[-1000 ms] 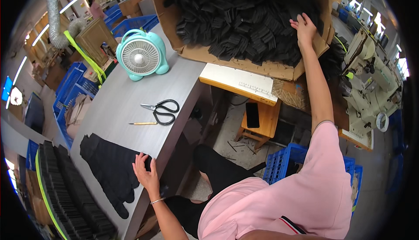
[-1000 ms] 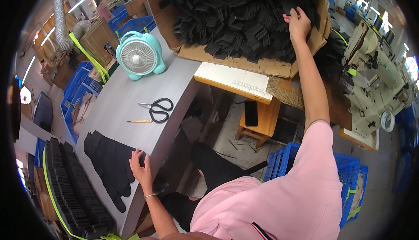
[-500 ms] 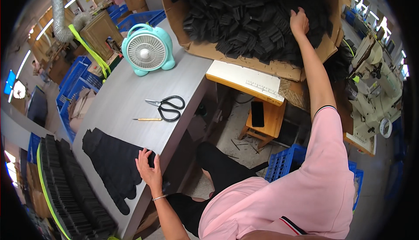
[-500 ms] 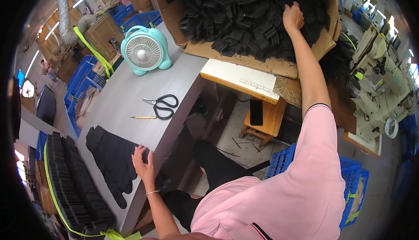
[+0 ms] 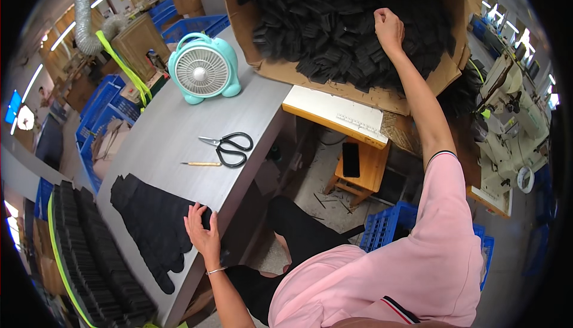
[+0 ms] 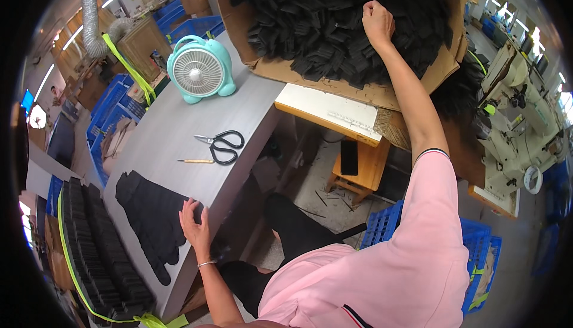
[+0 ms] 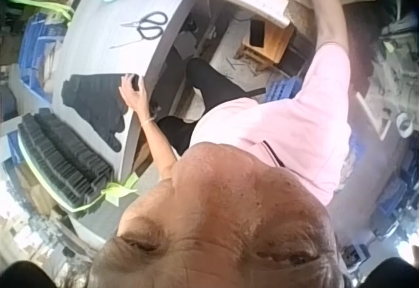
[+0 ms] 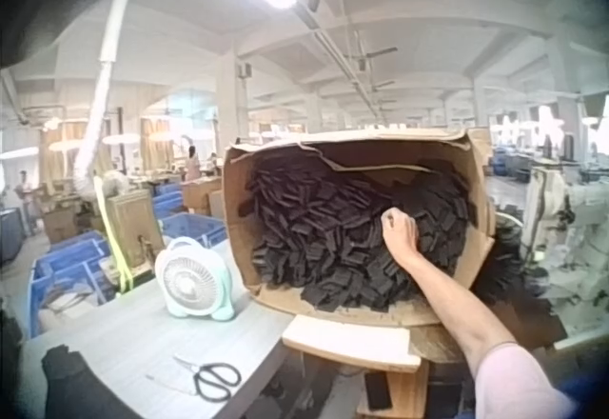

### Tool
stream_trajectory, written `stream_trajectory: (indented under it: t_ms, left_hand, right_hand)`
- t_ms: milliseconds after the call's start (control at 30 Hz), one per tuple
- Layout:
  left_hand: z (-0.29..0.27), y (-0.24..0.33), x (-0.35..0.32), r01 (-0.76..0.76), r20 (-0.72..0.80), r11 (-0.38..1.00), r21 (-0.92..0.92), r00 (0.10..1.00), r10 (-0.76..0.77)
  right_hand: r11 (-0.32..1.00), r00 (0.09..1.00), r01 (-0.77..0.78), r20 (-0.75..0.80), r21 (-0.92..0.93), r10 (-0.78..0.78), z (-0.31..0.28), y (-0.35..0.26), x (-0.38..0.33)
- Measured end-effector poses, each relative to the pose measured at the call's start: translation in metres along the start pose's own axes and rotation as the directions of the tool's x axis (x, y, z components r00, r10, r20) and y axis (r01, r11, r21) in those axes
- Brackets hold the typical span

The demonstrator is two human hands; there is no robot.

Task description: Assembling and folding black fabric straps, likely for sports equipment or gloves, at a production workbench.

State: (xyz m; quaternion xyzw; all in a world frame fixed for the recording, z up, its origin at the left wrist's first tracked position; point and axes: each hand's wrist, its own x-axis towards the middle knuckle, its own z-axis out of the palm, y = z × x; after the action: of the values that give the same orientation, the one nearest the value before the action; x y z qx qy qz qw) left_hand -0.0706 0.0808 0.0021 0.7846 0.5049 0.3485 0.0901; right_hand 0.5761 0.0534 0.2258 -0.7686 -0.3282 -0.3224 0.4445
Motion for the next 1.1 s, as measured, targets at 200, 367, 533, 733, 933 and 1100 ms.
stream_trajectory:
  t_ms: [200, 367, 533, 733, 933, 1100]
  left_hand:
    - [0.000, -0.002, -0.001, -0.002, 0.003, 1.000, 0.006, 1.000, 0.002]
    - [0.001, -0.002, -0.001, 0.000, 0.011, 1.000, 0.004, 1.000, 0.000]
    - [0.002, -0.005, -0.003, -0.008, 0.002, 1.000, 0.012, 1.000, 0.008]
    - [0.002, -0.002, -0.002, -0.021, -0.006, 1.000, 0.008, 1.000, 0.021]
    - [0.001, -0.002, -0.001, -0.028, -0.002, 0.999, 0.016, 1.000, 0.028]
    - [0.004, -0.004, -0.001, -0.036, -0.008, 0.999, 0.039, 0.999, 0.036]
  right_hand:
    - [0.993, 0.994, 0.075, 0.084, -0.094, -0.067, 0.014, 0.026, 0.004]
    - [0.997, 0.993, 0.063, 0.103, -0.039, -0.059, 0.013, 0.060, 0.005]
    - [1.000, 0.989, -0.013, 0.148, 0.020, 0.010, 0.009, 0.057, 0.006]
    - [0.955, 0.984, -0.175, 0.079, 0.238, 0.161, -0.003, 0.052, -0.004]
    - [0.935, 0.978, -0.205, 0.092, 0.289, 0.186, -0.021, 0.065, -0.028]
    - [0.952, 0.986, -0.135, 0.131, 0.275, 0.102, -0.021, 0.071, -0.045]
